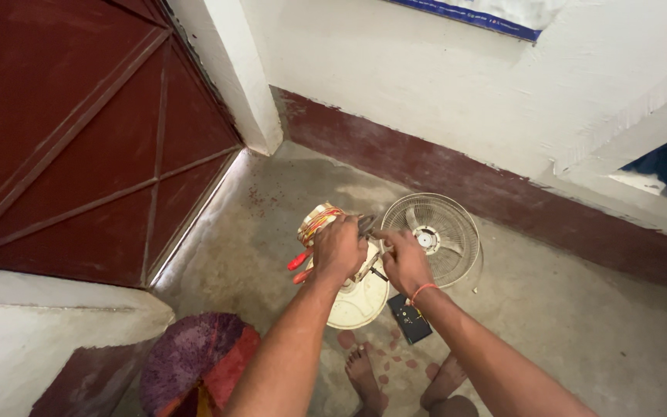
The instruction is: The person repairs a pedestal fan on the floor. They hold the fan motor housing, manipulate its components by hand, and use pliers and a screwdriver to work on the fan head, with the fan guard resting beside them.
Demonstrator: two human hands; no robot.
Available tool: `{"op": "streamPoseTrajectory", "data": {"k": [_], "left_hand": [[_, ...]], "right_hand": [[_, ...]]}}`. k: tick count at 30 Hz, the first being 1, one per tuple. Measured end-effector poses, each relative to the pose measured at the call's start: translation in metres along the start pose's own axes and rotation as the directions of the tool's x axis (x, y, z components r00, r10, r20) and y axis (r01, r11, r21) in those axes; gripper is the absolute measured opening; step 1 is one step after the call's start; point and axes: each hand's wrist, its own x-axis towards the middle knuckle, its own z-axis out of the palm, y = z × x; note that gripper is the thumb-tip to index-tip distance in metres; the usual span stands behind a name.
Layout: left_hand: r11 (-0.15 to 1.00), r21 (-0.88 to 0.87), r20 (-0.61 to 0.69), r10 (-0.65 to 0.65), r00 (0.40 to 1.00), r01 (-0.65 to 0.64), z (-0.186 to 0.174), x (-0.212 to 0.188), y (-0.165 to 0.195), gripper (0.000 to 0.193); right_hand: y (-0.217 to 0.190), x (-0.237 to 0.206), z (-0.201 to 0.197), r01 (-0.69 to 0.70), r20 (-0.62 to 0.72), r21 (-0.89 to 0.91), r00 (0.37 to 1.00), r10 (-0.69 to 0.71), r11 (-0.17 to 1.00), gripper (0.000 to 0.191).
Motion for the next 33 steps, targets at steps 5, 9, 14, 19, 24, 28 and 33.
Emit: {"op": "streamPoseTrajectory", "data": {"k": [5,9,14,19,24,28,33], "left_hand": [[0.999,0.039,0.041,-0.011,0.999,0.009,0.001,-0.001,0.000,0.041],[1.000,0.000,0.001,0.006,1.000,-0.006,0.001,-0.002,-0.001,0.044],[1.000,0.019,-0.004,0.008,1.000,-0.008,0.000,-0.001,-0.001,0.042],[0.999,-0.020,-0.016,0.026,1.000,-0.026,0.000,-0.002,-0.001,0.045],[1.000,0.006,0.005,0.016,1.000,-0.016,0.000,-0.001,0.000,0.043],[1.000,-0.004,0.008,0.015,1.000,-0.015,-0.001,-0.002,0.000,0.043],[1.000,0.011,0.027,-0.001,1.000,0.000,-0.002,-0.002,0.002,0.042]], "right_hand": [[0.000,-0.007,0.000,-0.003,-0.010,-0.009,1.000,0.003,1.000,0.052],[-0.001,-0.011,0.001,0.008,-0.013,0.030,1.000,-0.008,1.000,0.055],[0.001,-0.011,0.001,0.077,0.019,0.012,0.997,-0.078,0.997,0.055],[0.005,-0.007,0.003,-0.063,-0.033,0.009,0.997,0.063,0.998,0.037],[0.006,0.004,0.011,-0.054,-0.084,0.006,0.995,0.054,0.999,0.023],[0.005,0.012,0.017,-0.063,-0.064,0.048,0.996,0.066,0.997,0.024],[0.012,0.015,0.021,-0.029,-0.097,0.028,0.995,0.031,0.999,0.022]]}}
